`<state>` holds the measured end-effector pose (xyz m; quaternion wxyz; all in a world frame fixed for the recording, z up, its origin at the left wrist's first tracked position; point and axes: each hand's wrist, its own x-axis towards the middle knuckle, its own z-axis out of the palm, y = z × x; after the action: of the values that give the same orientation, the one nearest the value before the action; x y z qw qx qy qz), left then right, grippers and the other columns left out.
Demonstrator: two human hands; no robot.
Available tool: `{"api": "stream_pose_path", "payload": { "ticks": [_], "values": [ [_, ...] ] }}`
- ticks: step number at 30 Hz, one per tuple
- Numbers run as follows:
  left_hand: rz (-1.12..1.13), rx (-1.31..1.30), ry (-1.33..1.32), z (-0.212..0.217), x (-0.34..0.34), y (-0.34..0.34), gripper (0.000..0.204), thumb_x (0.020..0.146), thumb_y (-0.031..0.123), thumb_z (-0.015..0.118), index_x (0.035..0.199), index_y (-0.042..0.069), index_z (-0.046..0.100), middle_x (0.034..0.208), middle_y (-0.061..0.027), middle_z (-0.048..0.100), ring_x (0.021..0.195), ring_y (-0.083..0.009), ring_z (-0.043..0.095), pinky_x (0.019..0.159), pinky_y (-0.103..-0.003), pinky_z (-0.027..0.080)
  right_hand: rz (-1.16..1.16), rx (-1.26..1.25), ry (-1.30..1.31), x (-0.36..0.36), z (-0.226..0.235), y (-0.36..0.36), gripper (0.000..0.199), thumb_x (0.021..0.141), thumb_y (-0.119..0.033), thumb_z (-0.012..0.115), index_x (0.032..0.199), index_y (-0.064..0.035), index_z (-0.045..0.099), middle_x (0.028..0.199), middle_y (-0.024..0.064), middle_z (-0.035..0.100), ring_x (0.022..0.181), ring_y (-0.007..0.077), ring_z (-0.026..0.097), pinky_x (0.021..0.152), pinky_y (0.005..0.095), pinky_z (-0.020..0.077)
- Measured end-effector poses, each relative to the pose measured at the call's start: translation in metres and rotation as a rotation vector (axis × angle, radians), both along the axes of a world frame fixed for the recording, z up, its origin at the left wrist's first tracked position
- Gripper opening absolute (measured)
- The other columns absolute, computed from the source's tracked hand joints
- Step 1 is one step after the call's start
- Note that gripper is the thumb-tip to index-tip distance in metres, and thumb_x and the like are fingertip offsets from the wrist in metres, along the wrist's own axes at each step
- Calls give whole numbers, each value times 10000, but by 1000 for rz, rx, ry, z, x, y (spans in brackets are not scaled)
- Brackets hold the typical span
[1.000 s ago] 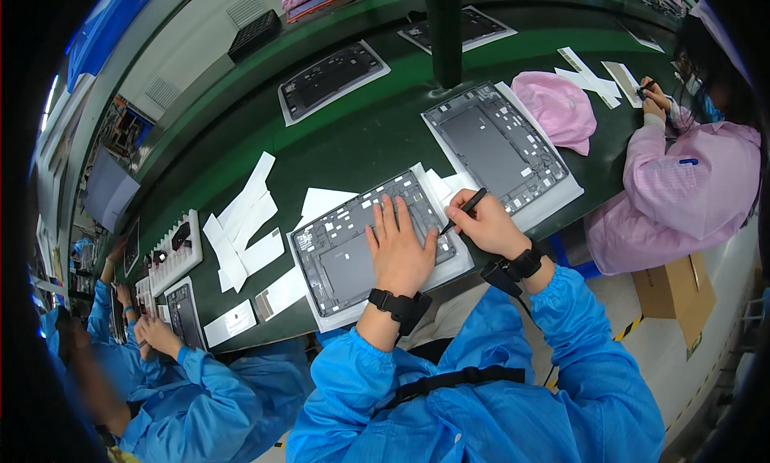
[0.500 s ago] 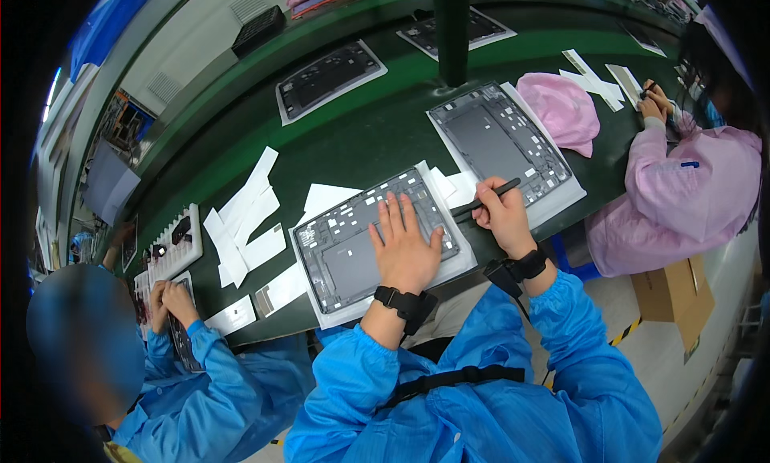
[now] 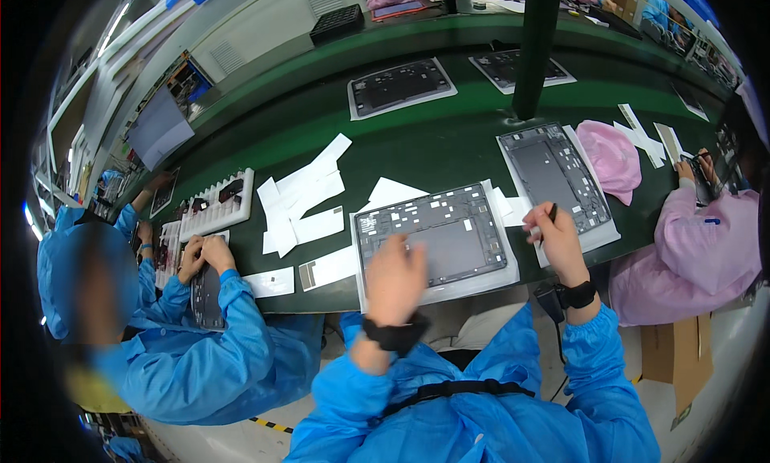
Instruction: Marking and inspecting plastic electronic device frames on a manufacturing assembly line.
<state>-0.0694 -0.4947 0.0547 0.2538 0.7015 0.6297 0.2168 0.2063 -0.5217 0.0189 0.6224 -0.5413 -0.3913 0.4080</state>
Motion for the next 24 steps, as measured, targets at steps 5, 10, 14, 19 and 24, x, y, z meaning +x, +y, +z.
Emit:
{"api": "stream_pose_path", "payload": {
  "ticks": [5,10,14,19,24],
  "values": [
    [240,56,299,-32,-85,28,361,909,298,589,960,-59,588,968,-266,648,920,-444,625,790,-498,516,84,-291,-1106,-32,4,7,374,895,-316,619,839,54,617,740,264,642,724,459,630,688,474,525],
    [200,39,314,-47,-75,38,263,871,197,595,880,-66,602,951,-257,638,907,-420,623,783,-485,519,95,-353,-1256,-46,-5,15,268,839,-220,633,801,44,663,773,258,662,743,426,663,686,499,533],
    [140,157,428,-54,-73,32,257,899,184,579,909,-71,601,944,-265,632,888,-440,605,787,-490,502,80,-333,-1338,-53,-7,15,240,822,-202,637,798,36,659,782,236,670,733,411,668,685,483,543],
    [22,289,360,-23,-74,30,112,845,47,540,877,-60,543,852,-269,619,836,-409,613,760,-482,504,59,-219,-1357,-51,-17,6,163,798,-148,660,815,10,623,800,203,663,728,383,660,679,460,540],
    [94,251,73,46,-82,63,137,942,126,510,958,-2,464,728,-279,633,713,-489,624,642,-563,487,-85,-55,-1210,-58,34,27,113,782,-86,653,786,-7,573,762,223,624,706,422,616,649,500,495]
  ]
}}
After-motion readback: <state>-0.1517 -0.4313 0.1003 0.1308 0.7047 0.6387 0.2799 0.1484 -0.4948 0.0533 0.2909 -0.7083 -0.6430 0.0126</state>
